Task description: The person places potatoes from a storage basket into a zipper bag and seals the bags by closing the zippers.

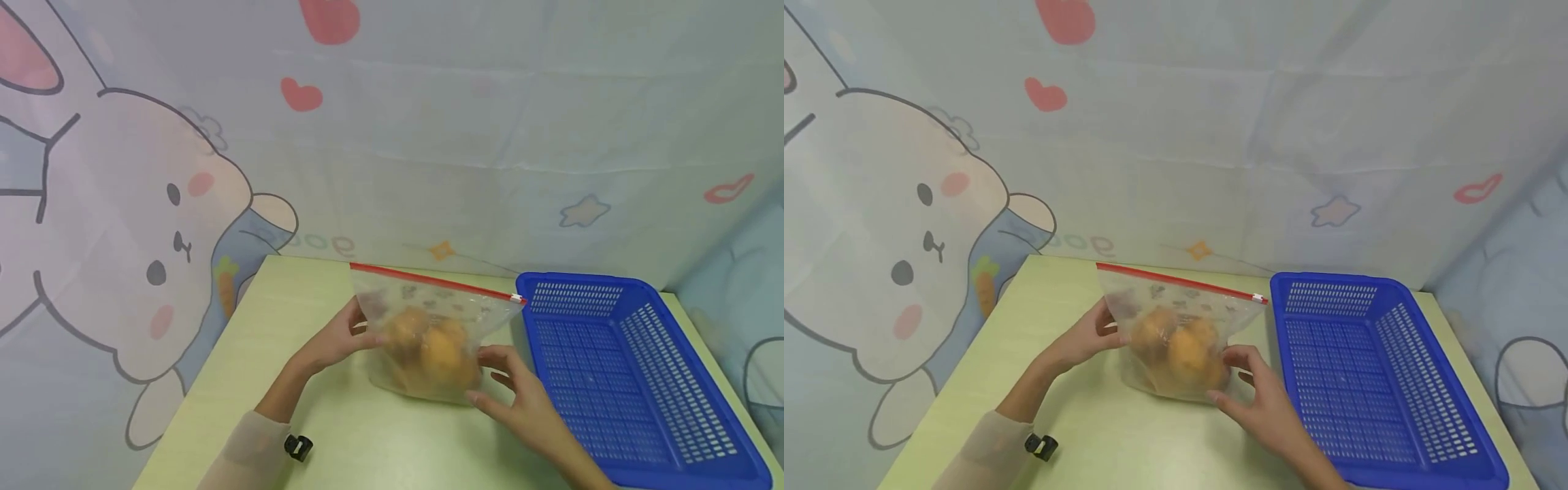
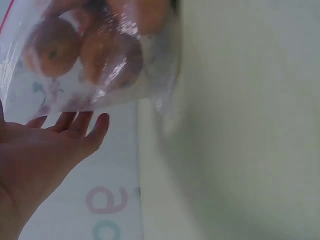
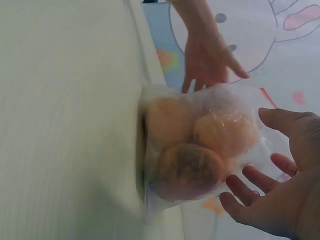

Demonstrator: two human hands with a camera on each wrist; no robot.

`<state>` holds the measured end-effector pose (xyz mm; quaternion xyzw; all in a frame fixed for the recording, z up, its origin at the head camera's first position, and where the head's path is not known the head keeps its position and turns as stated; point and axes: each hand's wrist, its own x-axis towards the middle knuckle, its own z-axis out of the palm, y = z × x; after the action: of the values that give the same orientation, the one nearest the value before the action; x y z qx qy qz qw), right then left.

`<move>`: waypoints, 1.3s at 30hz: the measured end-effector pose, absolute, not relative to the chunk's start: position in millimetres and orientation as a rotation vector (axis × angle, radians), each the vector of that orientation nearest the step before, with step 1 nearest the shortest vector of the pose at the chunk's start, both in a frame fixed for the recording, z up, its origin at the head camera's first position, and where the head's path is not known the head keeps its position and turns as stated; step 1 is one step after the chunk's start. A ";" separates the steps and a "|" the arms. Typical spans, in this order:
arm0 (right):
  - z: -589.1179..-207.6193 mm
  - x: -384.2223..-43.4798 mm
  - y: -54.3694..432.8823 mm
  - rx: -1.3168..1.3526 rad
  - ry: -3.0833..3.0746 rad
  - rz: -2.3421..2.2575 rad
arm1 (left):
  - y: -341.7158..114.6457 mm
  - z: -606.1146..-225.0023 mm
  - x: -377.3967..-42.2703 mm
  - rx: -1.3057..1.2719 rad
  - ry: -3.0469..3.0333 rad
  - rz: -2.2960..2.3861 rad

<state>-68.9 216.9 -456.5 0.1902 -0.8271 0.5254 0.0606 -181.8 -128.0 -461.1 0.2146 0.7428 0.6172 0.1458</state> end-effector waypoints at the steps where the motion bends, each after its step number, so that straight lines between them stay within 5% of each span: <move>1: -457.4 -68.5 215.2 0.568 -2.513 1.579 | -127.5 -464.8 -180.6 0.615 2.159 1.732; 18: -499.0 -91.2 179.5 0.113 -2.501 1.826 | -114.3 -488.6 -170.8 0.530 2.288 1.798; 27: -483.2 -131.5 176.4 0.010 -2.461 1.912 | -110.1 -460.5 -188.7 0.334 2.408 1.725; 39: -501.2 -138.9 183.4 -0.266 -2.581 1.993 | -99.2 -489.6 -173.9 0.205 2.414 1.572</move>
<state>-138.9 183.4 -501.2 -0.0811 -0.7873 0.6078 -0.0650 -173.9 -99.2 -489.6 0.0702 0.8291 0.5401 0.1263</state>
